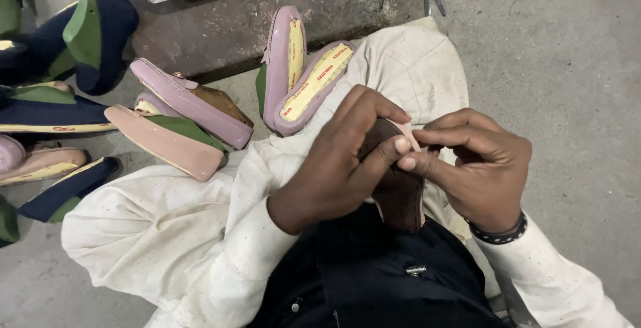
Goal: The person sits on the floor and repeatedly takes shoe uppers and separate soles from a nearby box. They align and press the soles onto the uppers by hand, then place the assembled shoes back into the box.
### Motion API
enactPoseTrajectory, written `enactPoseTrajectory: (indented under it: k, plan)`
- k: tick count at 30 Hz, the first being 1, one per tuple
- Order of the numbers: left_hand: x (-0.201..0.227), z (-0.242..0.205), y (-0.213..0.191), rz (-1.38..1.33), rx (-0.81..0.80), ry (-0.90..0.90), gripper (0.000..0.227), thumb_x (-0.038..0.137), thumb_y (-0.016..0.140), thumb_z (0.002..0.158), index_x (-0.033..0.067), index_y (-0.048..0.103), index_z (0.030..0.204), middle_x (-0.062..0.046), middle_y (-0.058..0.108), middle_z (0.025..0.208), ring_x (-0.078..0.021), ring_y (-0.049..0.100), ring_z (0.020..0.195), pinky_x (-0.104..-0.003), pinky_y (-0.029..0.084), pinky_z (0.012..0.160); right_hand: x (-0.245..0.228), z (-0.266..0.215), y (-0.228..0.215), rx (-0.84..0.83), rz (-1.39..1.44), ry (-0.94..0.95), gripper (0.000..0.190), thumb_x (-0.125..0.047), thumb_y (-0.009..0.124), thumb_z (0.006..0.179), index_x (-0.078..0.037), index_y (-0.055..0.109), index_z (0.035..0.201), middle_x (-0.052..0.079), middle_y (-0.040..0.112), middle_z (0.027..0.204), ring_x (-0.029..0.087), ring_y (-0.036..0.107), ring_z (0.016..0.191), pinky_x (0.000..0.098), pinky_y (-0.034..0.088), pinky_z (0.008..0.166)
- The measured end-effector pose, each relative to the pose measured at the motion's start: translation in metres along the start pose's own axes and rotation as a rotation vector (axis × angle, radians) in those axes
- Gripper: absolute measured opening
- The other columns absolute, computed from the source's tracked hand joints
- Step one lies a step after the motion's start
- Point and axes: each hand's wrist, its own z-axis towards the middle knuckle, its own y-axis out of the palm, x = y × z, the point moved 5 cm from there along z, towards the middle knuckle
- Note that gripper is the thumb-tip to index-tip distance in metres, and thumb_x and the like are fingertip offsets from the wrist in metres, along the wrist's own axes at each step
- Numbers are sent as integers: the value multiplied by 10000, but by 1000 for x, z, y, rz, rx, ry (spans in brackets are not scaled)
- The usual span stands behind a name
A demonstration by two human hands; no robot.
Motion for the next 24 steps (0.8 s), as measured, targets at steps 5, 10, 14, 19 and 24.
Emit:
enactPoseTrajectory:
  k: [5, 10, 14, 19, 24]
  plan:
    - [12, 3, 13, -36, 144, -48, 184, 203, 421, 1070, 95, 569, 1054, -68, 578, 1027, -211, 623, 972, -338, 500, 881, -8, 12, 1, -68, 125, 61, 231, -29, 837, 826, -12, 683, 997, 168, 726, 1075, 230, 741, 1008, 306, 631, 926]
    - [-4, 1, 19, -127, 408, -185, 412, 364, 372, 1064, 28, 406, 1301, -101, 571, 1095, -231, 588, 1090, -375, 484, 1017, -24, 27, -5, -94, -16, 206, 276, -89, 607, 1053, 13, 662, 1304, 117, 738, 1034, 161, 704, 955, 262, 583, 853]
    - [2, 3, 27, 139, 429, -96, 433, 336, 250, 1098, 84, 463, 818, -87, 520, 766, -300, 534, 729, -437, 416, 706, -32, 37, 10, -153, -359, 76, 481, -383, 325, 1122, -46, 633, 974, 104, 628, 870, 269, 619, 810, 402, 447, 720]
    - [3, 8, 28, 404, 513, -35, 447, 213, 317, 1081, 45, 655, 842, -130, 650, 764, -354, 642, 705, -481, 466, 610, -21, 43, 19, -24, -666, -151, 491, -240, 511, 1152, -60, 530, 695, 83, 525, 590, 262, 474, 495, 433, 310, 478]
    - [-17, 23, 27, 373, 387, -280, 544, 347, 294, 1043, 8, 680, 863, -254, 718, 868, -521, 647, 848, -611, 432, 726, -17, 43, 11, -44, -431, 11, 542, -336, 484, 1169, -73, 418, 699, 33, 409, 628, 158, 404, 598, 402, 298, 592]
